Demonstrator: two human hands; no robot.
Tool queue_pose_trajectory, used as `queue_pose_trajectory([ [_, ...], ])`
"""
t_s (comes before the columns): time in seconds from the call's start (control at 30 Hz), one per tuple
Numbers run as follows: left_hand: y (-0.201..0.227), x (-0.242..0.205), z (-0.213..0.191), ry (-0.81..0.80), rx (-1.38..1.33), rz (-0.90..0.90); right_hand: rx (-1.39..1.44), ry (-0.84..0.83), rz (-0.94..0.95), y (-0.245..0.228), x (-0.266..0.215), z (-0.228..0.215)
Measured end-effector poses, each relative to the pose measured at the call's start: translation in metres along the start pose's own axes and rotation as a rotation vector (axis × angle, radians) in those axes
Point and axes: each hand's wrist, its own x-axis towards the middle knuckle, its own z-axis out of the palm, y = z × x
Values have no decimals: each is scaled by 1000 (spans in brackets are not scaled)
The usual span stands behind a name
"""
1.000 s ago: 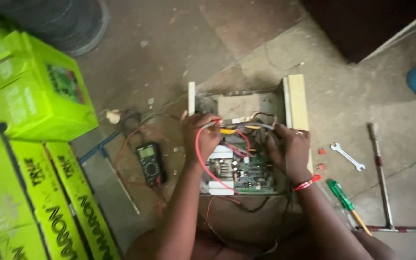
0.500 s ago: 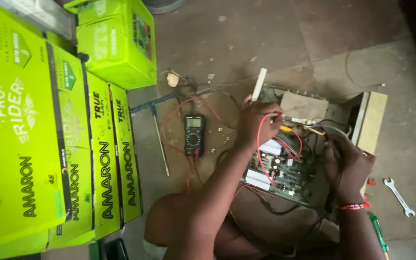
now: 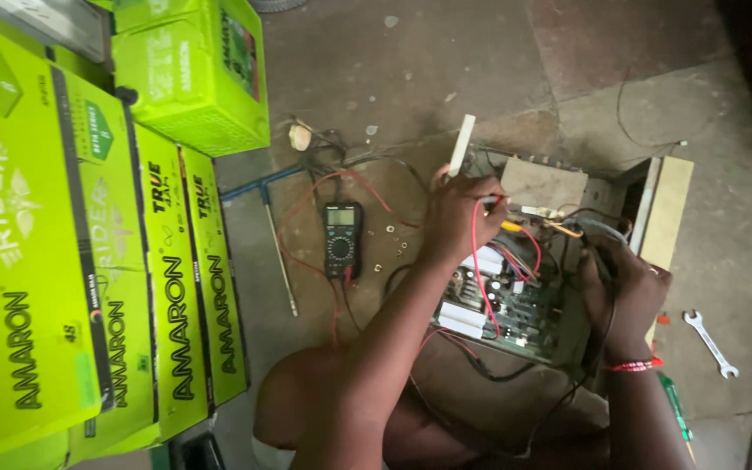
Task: The person is testing an electronic device using a multimeter. They are connecting the multimeter probes to various points on the circuit board and observing the readings.
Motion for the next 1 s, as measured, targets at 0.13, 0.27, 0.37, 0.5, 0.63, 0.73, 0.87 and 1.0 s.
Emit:
queue_pose_trajectory([
  [0.13, -2, 2, 0, -4, -21, -3, 27, 0, 8, -7, 3, -5],
  [0.27, -4, 3, 3, -18, 16, -2, -45, 49, -43, -9, 2, -4],
  [0.37, -5, 3, 5, -19, 30, 8, -84, 42, -10, -9, 2, -1],
  [0.5, -5, 2, 7, -36, 71, -12, -98, -8, 80, -6, 2, 1],
  [0.63, -4, 1, 6, -44, 75, -6, -120, 45, 26, -5, 3, 3],
  [0.73, -3, 1, 5, -43, 57, -14, -139, 52, 39, -6, 4, 3],
  [0.87, -2, 2, 4, -49, 46, -19, -95, 20, 64, -10, 2, -1],
  [1.0, -1, 3, 3, -30, 70, -11, -84, 52, 36, -9, 3, -1],
])
